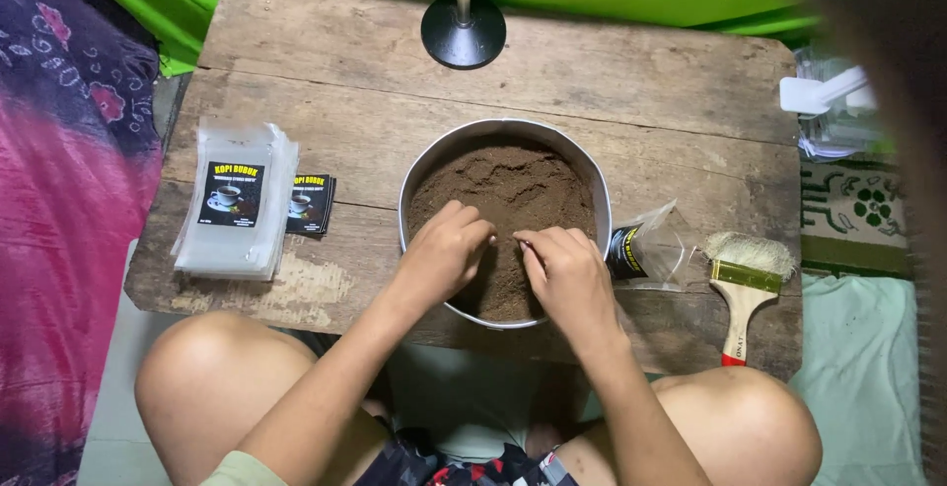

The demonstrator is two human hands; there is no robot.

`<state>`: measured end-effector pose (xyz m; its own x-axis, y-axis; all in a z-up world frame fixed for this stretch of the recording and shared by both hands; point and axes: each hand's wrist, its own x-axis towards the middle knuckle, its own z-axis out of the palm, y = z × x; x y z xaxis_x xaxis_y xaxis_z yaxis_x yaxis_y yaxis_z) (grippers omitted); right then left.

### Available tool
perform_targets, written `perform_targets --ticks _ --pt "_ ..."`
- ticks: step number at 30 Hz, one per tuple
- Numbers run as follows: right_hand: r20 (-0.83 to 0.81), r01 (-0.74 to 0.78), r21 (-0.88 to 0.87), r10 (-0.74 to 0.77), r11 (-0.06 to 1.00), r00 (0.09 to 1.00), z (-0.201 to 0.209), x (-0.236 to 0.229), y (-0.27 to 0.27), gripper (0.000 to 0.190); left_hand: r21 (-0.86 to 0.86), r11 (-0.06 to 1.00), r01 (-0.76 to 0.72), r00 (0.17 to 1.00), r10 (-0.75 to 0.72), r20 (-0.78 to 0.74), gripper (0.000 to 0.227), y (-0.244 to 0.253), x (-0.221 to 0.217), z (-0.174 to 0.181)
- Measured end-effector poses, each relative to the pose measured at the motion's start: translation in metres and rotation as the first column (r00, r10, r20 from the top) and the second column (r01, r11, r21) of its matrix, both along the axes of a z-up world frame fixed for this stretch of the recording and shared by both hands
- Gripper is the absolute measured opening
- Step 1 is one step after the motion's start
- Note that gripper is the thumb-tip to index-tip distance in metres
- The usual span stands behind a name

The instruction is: A person is sorting through coffee grounds in a bowl, picking out small white impurities with their fingers and a small scoop.

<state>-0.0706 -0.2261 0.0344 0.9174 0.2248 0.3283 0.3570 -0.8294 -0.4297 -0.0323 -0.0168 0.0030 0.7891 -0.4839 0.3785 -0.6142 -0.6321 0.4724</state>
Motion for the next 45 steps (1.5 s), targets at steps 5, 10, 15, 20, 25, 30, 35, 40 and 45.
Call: perform_targets --ticks 5,10,15,20,25,30,35,40,45 --pt "0.01 0.011 0.052 -0.012 0.999 1.0 -0.006 0.016 0.002 0.015 0.017 1.0 0.003 0.995 -0.001 -0.096 0.005 -0.004 0.007 0.008" --pt "0.096 0.038 0.086 -0.046 0.996 0.994 -0.013 0.042 0.002 0.02 -0.1 0.985 -0.139 0.989 0.133 -0.064 0.009 0.007 0.039 0.0" --pt "0.124 0.144 -0.026 -0.14 0.989 0.982 -0.042 0.06 0.005 0.024 -0.096 0.97 -0.222 0.973 0.213 -0.093 0.015 0.01 0.057 -0.023" --pt "0.004 0.153 -0.049 -0.153 0.987 0.988 -0.06 0.056 0.007 0.02 0.0 0.983 -0.181 0.979 0.18 -0.092 0.014 -0.003 0.053 -0.028" --pt "-0.058 0.11 0.037 -0.108 0.993 0.992 -0.035 0.039 0.007 0.019 -0.076 0.99 -0.116 0.977 0.1 -0.189 0.01 -0.006 0.042 -0.018" --pt "-0.029 -0.015 0.089 0.018 0.996 0.999 -0.016 0.018 0.001 0.02 -0.075 0.993 -0.088 0.968 0.067 -0.243 0.006 0.002 0.017 0.02" --pt "0.068 -0.078 0.075 0.073 0.994 0.995 0.01 -0.011 -0.004 0.018 -0.03 0.999 -0.032 0.998 0.031 -0.047 0.011 0.014 -0.011 0.021" --pt "0.118 -0.11 0.032 0.106 0.993 0.987 0.013 -0.029 -0.013 0.017 -0.005 1.0 0.006 0.997 -0.006 0.08 0.005 0.019 -0.033 0.024" --pt "0.112 -0.138 0.094 0.128 0.986 0.985 -0.011 -0.027 -0.01 0.022 0.065 0.997 0.036 0.986 -0.046 0.163 0.014 0.011 -0.036 -0.002"
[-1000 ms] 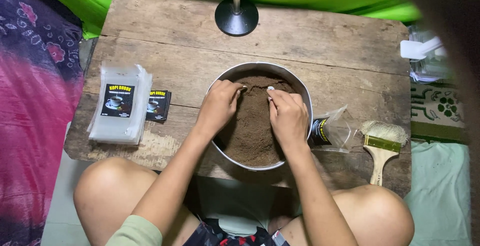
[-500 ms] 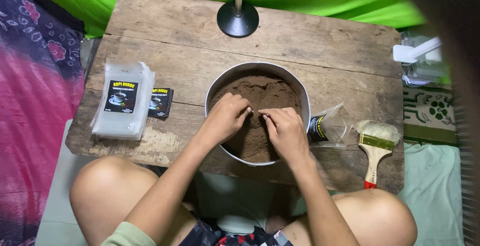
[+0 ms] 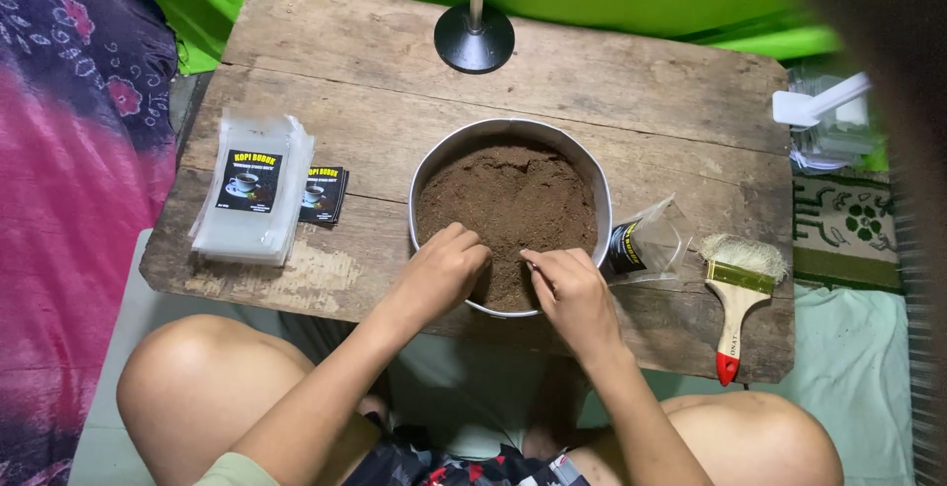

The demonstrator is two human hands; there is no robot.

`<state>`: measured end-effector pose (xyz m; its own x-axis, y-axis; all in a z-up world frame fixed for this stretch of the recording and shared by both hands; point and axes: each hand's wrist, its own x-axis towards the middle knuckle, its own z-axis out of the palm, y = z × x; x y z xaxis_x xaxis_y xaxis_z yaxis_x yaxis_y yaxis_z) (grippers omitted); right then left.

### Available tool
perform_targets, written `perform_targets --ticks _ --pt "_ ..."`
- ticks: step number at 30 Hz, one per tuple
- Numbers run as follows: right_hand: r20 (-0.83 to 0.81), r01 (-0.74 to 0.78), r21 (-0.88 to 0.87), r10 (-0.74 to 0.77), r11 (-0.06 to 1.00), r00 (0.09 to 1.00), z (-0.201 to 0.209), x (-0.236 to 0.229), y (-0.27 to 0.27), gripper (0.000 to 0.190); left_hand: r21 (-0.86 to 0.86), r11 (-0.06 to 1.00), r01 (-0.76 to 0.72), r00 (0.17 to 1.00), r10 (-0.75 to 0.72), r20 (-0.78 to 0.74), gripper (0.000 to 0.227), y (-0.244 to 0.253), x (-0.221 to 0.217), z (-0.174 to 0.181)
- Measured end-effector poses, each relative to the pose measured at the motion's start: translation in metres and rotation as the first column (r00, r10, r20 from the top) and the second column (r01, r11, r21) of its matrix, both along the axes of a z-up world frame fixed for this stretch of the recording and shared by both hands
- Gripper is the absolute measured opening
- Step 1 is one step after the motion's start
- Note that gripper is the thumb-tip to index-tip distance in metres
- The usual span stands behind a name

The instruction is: A person is sorting through coffee grounds in a bowl, picking out small white impurities with their fingers and a small scoop.

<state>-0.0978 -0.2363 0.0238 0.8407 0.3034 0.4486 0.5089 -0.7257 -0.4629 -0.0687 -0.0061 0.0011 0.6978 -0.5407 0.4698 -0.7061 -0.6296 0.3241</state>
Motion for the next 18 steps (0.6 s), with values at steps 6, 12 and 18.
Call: perform_targets --ticks 6,12,18 --pt "0.075 0.015 0.011 -0.016 1.0 0.997 -0.018 0.014 -0.001 0.026 -0.039 0.999 -0.013 1.0 0.014 0.019 0.013 -0.005 0.012 -0.015" --pt "0.103 0.07 0.018 -0.072 0.997 0.992 -0.021 0.024 0.002 0.021 -0.078 0.997 -0.006 1.0 0.004 -0.019 0.011 -0.012 0.024 0.001" --pt "0.108 0.091 0.021 -0.093 0.996 0.99 -0.021 0.036 0.004 0.02 -0.095 0.995 -0.023 0.998 0.017 -0.066 0.01 -0.018 0.042 0.001"
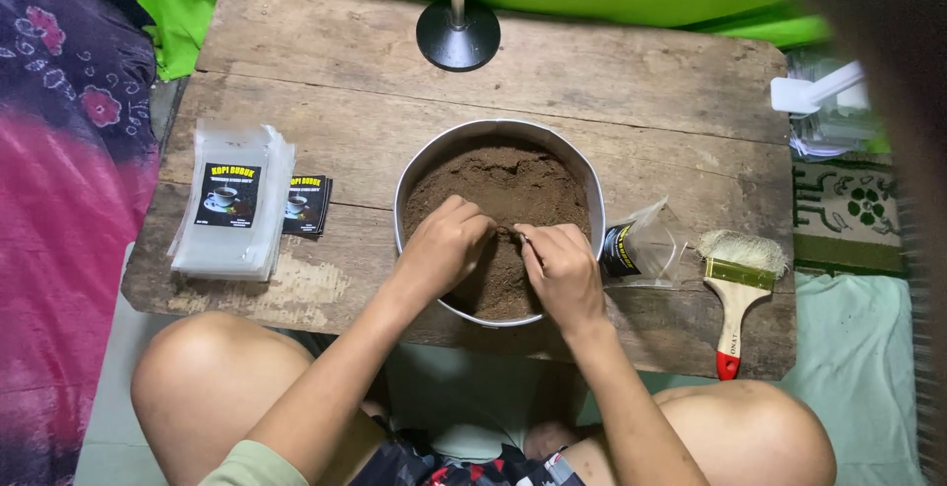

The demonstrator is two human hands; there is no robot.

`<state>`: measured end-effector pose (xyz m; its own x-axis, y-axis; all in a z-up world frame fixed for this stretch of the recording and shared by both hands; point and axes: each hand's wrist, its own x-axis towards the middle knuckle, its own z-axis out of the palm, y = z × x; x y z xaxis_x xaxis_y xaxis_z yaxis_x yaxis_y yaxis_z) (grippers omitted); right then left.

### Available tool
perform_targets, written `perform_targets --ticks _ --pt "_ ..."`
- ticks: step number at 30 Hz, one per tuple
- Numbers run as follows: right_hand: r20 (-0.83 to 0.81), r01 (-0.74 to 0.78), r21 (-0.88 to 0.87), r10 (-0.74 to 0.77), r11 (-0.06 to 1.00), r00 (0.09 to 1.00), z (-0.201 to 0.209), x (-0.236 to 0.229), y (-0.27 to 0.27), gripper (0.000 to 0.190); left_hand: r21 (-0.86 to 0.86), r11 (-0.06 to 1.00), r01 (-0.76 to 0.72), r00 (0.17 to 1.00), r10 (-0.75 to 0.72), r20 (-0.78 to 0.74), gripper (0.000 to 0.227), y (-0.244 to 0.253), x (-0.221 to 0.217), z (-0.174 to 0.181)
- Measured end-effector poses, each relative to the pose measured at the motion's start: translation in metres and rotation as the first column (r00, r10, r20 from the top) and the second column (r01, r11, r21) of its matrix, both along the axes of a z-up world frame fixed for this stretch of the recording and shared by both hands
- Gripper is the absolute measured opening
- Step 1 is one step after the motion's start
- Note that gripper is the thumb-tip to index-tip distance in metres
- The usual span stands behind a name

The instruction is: A person is sorting through coffee grounds in a bowl, picking out small white impurities with their fingers and a small scoop.

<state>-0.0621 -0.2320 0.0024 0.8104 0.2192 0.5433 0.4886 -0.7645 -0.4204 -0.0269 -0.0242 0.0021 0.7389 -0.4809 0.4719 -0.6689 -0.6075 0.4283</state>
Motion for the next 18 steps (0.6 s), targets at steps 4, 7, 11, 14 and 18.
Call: perform_targets --ticks 4,7,11,14,18 --pt "0.011 -0.003 -0.002 0.003 1.0 1.0 -0.005 0.011 0.001 0.019 0.008 1.0 -0.013 0.999 0.014 -0.052 0.01 0.0 0.008 0.001" --pt "0.011 0.005 -0.008 -0.005 1.0 1.0 -0.007 0.016 0.001 0.02 -0.026 0.999 -0.024 0.997 0.022 -0.072 0.008 -0.004 0.01 0.007" --pt "-0.006 0.026 0.005 -0.026 1.0 1.0 -0.007 0.02 0.003 0.021 -0.007 0.999 -0.036 0.997 0.036 -0.067 0.004 -0.006 0.012 0.006" --pt "-0.014 0.035 0.015 -0.035 0.999 0.999 -0.011 0.022 0.002 0.024 -0.028 0.997 -0.07 0.994 0.068 -0.084 0.004 -0.001 0.021 -0.002" --pt "-0.001 0.053 0.029 -0.053 0.998 0.999 -0.003 0.017 0.001 0.026 -0.077 0.981 -0.176 0.983 0.171 -0.073 0.006 0.019 0.033 -0.003"
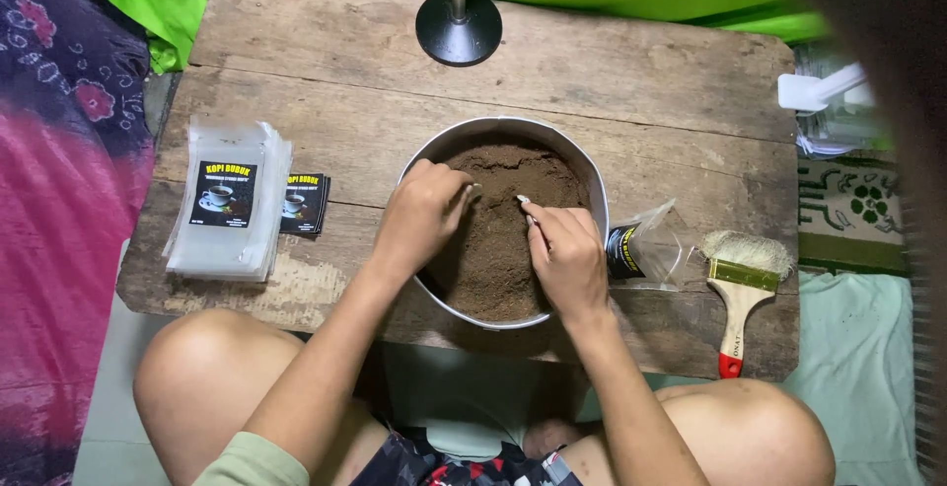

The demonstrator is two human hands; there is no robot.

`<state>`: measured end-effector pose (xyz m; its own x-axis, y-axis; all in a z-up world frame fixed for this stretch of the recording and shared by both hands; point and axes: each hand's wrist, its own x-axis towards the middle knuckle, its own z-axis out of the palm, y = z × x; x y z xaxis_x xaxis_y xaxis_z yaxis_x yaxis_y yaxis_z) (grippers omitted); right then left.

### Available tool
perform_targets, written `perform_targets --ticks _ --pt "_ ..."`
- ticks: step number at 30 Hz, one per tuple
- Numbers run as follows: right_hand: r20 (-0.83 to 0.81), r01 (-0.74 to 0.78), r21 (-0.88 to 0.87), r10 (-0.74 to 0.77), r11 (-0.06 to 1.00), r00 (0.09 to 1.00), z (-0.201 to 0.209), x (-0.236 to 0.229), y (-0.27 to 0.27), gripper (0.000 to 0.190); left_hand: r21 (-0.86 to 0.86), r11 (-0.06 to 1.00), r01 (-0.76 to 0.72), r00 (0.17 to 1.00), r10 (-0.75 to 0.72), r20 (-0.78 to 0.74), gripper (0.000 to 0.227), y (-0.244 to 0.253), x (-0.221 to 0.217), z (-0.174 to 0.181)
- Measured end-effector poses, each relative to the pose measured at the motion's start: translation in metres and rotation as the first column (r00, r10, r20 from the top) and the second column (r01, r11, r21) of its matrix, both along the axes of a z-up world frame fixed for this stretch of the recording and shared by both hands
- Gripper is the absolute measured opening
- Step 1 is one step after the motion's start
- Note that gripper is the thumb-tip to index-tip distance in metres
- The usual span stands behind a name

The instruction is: A person is sorting through coffee grounds in a bowl, picking out small white impurities with their fingers and a small scoop.

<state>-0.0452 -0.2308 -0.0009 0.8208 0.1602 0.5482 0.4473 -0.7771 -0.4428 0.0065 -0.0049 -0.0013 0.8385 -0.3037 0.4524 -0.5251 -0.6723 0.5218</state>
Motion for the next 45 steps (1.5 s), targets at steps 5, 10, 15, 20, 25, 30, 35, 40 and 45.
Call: perform_targets --ticks 5,10,15,20,25,30,35,40,45 --pt "-0.001 0.042 -0.066 -0.042 0.997 0.999 0.005 -0.002 -0.007 0.024 0.136 0.989 -0.052 0.998 0.055 -0.014 0.006 -0.005 0.007 -0.059" --pt "-0.029 0.084 -0.096 -0.087 0.992 0.996 0.016 -0.006 -0.004 0.022 0.124 0.988 0.092 0.996 -0.091 -0.014 0.004 -0.036 -0.036 0.001" --pt "-0.099 0.116 -0.154 -0.133 0.981 0.986 -0.011 0.0 -0.006 0.02 0.055 0.99 0.129 0.99 -0.132 0.055 0.004 -0.029 -0.038 0.026" --pt "-0.187 0.026 -0.038 -0.032 0.999 0.982 -0.003 -0.009 0.01 0.02 0.033 0.999 -0.006 0.999 0.007 -0.036 0.01 0.011 -0.005 -0.001" --pt "-0.147 0.024 -0.016 -0.026 1.0 0.989 0.03 -0.017 0.014 0.022 0.05 0.997 -0.06 0.985 0.067 -0.158 0.014 0.005 0.012 -0.024" --pt "-0.112 0.102 -0.024 -0.104 0.994 0.988 0.024 -0.004 0.007 0.025 0.097 0.991 0.096 0.985 -0.08 -0.154 0.005 -0.032 -0.005 -0.021" --pt "-0.142 0.155 -0.135 -0.174 0.979 0.975 0.003 0.007 0.006 0.019 0.074 0.975 0.211 0.971 -0.201 -0.129 0.005 -0.04 -0.036 0.038" --pt "-0.264 0.066 -0.059 -0.08 0.996 0.961 0.001 0.0 0.013 0.017 0.037 0.991 0.125 0.987 -0.121 -0.103 0.008 0.0 -0.016 0.017" --pt "-0.19 0.024 -0.015 -0.026 1.0 0.981 0.038 -0.016 0.014 0.022 0.288 0.951 -0.108 0.994 0.103 0.034 0.011 0.021 0.0 -0.012"
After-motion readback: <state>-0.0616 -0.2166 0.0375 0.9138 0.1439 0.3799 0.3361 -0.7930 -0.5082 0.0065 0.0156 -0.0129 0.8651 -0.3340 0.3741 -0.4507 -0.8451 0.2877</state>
